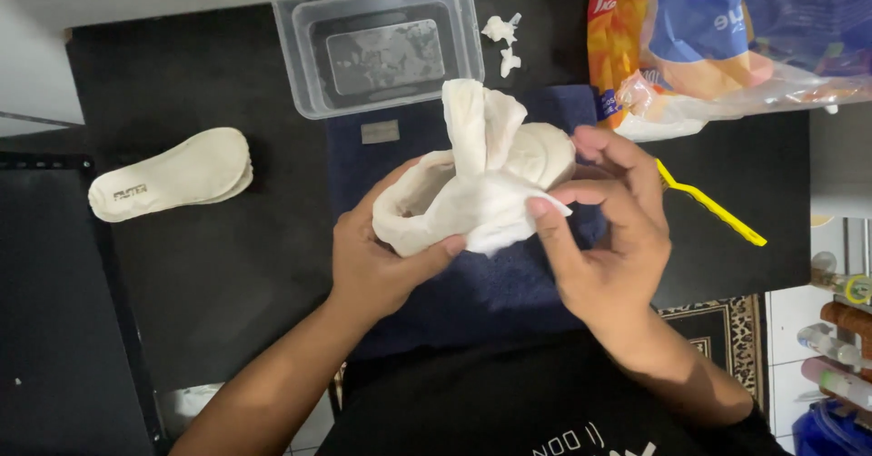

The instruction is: Wrapping a cleaned white shoe in tissue paper to dry and prevent yellowing.

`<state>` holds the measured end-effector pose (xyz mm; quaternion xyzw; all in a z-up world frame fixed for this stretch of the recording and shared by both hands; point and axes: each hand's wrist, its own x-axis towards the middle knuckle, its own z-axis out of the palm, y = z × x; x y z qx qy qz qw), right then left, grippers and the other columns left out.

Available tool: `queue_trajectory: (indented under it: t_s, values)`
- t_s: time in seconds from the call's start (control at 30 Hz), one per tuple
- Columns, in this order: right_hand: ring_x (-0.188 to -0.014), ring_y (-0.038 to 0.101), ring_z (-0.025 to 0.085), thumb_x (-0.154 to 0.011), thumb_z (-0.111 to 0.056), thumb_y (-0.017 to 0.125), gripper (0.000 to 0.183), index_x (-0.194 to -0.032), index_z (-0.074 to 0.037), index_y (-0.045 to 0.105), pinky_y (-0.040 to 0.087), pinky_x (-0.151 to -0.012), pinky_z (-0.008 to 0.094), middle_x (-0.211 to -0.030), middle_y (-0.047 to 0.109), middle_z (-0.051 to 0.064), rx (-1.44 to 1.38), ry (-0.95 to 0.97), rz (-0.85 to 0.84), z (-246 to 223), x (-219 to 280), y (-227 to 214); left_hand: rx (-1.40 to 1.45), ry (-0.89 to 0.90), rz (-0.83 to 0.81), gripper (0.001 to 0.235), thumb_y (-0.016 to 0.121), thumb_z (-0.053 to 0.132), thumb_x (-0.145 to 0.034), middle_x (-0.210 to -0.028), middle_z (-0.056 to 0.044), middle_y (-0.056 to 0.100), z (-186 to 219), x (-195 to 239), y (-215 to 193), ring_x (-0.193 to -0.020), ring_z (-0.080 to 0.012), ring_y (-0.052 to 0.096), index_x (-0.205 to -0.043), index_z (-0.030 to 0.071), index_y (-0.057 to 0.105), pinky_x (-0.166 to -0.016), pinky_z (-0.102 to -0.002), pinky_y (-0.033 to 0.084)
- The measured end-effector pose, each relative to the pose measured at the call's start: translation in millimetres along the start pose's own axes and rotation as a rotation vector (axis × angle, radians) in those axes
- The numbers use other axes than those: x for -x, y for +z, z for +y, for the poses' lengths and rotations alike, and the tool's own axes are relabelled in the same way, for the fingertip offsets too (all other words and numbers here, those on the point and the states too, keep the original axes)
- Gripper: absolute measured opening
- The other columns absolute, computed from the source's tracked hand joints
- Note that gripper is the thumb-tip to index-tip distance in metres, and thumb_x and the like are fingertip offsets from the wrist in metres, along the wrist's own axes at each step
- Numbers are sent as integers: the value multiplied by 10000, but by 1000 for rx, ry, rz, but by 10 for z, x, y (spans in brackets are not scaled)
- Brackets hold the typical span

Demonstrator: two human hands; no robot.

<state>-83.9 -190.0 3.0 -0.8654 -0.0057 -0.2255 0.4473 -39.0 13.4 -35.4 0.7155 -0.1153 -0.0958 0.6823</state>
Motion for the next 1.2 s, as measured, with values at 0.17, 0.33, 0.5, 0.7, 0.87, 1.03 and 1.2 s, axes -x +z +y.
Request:
queue_trajectory:
  t_s: [0.17, 0.33, 0.5, 0.7, 0.87, 1.03, 1.2]
  values:
    - [-1300, 538, 282, -984, -64, 697, 92, -992, -60, 606, 476, -1176, 420, -1340, 547, 190, -115, 138, 0, -35, 26, 11, 37, -59, 23, 710, 852, 269, -766, -1277, -82, 721, -32, 31, -18, -1184, -195, 702, -1382, 43, 583, -1024, -306, 589]
    - [-1284, 525, 277, -943, -49, 717, 338, -1170, -77, 468, 471, -1151, 376, -1331, 513, 214, -286, 122, 3, 12, 21, 13, 64, -22, -8, 688, 841, 265, -792, -1299, -97, 707, -6, 29, -18, -1207, -214, 693, -1387, 42, 575, -1031, -322, 599]
    - [-1356, 518, 329, -926, -90, 759, 277, -1120, -31, 571, 477, -1156, 424, -1408, 495, 242, -82, -7, -32, -51, -85, -34, 49, 9, -26, 681, 857, 236, -786, -1251, -73, 724, -38, 54, -2, -1139, -178, 705, -1381, 54, 582, -990, -285, 594]
    - [-1260, 598, 298, -923, -94, 763, 264, -1096, -60, 566, 476, -1112, 391, -1330, 589, 186, -129, 75, -138, -76, -227, -45, 64, 35, -78, 696, 879, 200, -773, -1255, -61, 725, -35, 59, -5, -1128, -150, 694, -1388, 62, 585, -980, -262, 577]
    - [-1036, 595, 104, -850, -55, 790, 486, -1249, -102, 516, 510, -862, 227, -1149, 633, 34, -369, 516, -313, 6, -299, -123, -1, 55, -114, 732, 910, 226, -758, -1222, -12, 746, -88, 82, -15, -1035, -91, 697, -1404, 108, 588, -918, -205, 577]
    - [-1067, 609, 129, -864, -83, 757, 481, -1279, -84, 515, 533, -847, 247, -1194, 627, 57, -431, 514, -367, -31, -329, -197, -15, 22, -115, 700, 899, 231, -750, -1173, -15, 755, -23, 49, -4, -1020, -108, 703, -1375, 109, 609, -900, -220, 574]
    - [-1052, 607, 107, -843, -94, 785, 473, -1248, -105, 541, 525, -843, 239, -1184, 643, 26, -322, 513, -411, -55, -397, -231, -5, 57, -135, 728, 915, 212, -748, -1274, -25, 728, -83, 83, 12, -1080, -108, 698, -1394, 106, 597, -945, -220, 571]
